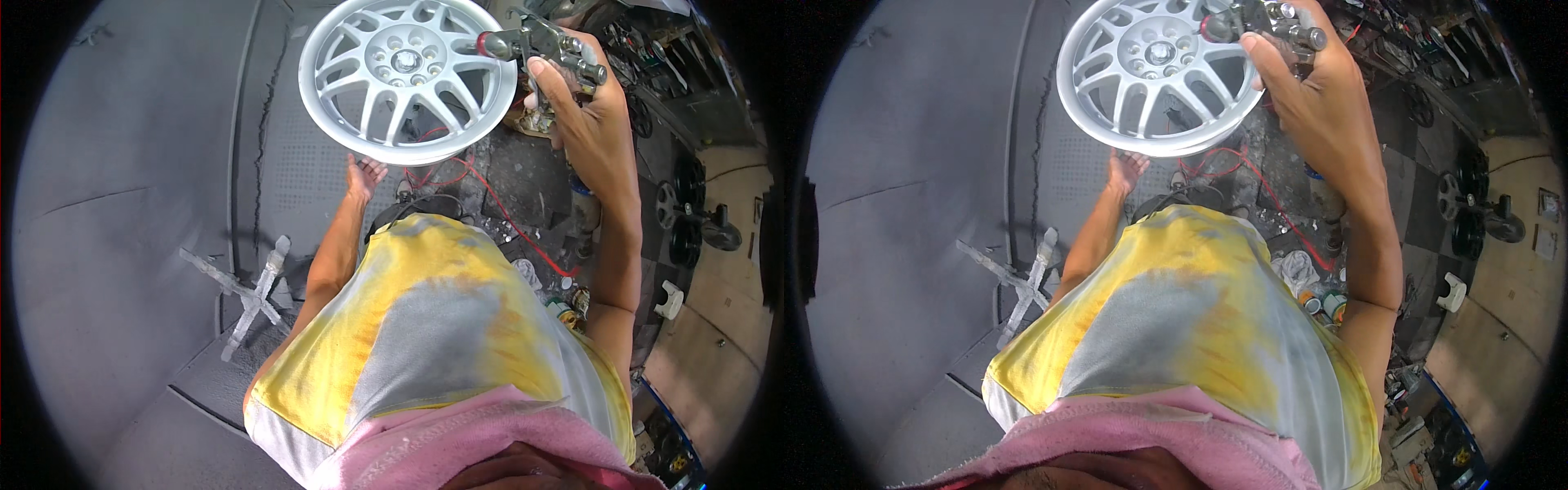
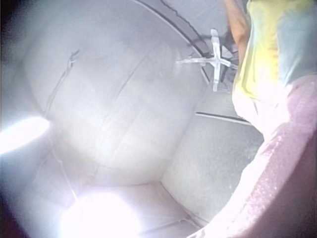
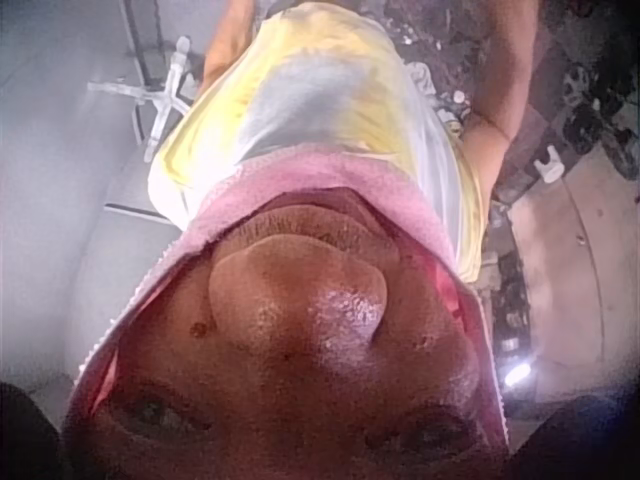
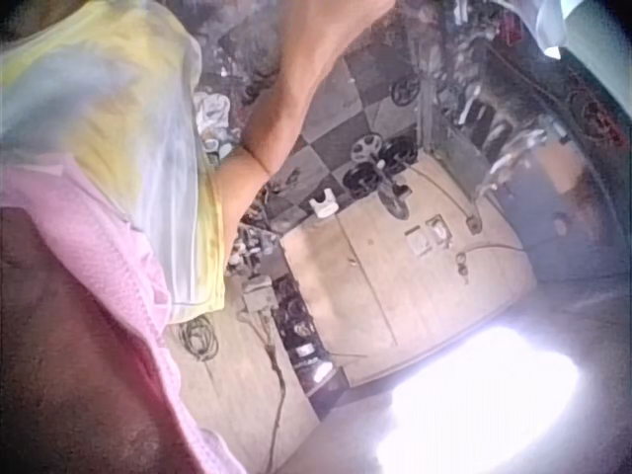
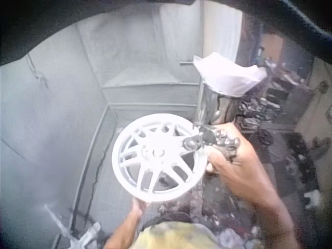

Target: The person paints a car wheel by first wiping it with a paper, then using a spray gun to apply a silver coating to the rim, and finally mixing paint from a can on the floor.

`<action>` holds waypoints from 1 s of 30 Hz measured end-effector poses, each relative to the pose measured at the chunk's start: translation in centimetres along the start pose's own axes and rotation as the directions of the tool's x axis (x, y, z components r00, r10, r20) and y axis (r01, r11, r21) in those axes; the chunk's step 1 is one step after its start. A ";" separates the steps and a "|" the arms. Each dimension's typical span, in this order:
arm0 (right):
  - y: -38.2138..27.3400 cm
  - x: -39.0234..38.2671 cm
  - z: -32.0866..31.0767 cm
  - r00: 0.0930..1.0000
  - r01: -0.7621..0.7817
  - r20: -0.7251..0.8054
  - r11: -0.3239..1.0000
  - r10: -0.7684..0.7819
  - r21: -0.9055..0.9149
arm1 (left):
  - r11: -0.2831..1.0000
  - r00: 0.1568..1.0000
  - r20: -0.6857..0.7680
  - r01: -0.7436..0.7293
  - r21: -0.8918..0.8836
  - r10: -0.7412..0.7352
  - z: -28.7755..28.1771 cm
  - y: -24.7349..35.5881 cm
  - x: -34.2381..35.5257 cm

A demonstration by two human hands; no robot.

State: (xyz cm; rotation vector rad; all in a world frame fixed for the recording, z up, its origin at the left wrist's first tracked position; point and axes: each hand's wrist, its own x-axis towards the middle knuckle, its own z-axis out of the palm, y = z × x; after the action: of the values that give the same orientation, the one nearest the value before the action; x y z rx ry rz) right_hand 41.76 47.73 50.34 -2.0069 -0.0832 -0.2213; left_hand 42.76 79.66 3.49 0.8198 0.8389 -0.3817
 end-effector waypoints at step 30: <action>2.5 -6.1 -1.4 0.966 -0.254 -0.031 0.963 0.258 0.092 | 0.949 0.940 0.129 -0.308 -0.070 0.315 4.4 2.5 1.3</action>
State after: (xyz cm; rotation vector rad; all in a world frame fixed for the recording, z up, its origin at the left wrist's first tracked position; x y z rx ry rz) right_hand 35.99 45.64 47.53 -1.9020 0.1908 -0.0934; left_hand 47.26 77.90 5.41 0.8550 0.5741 -0.1349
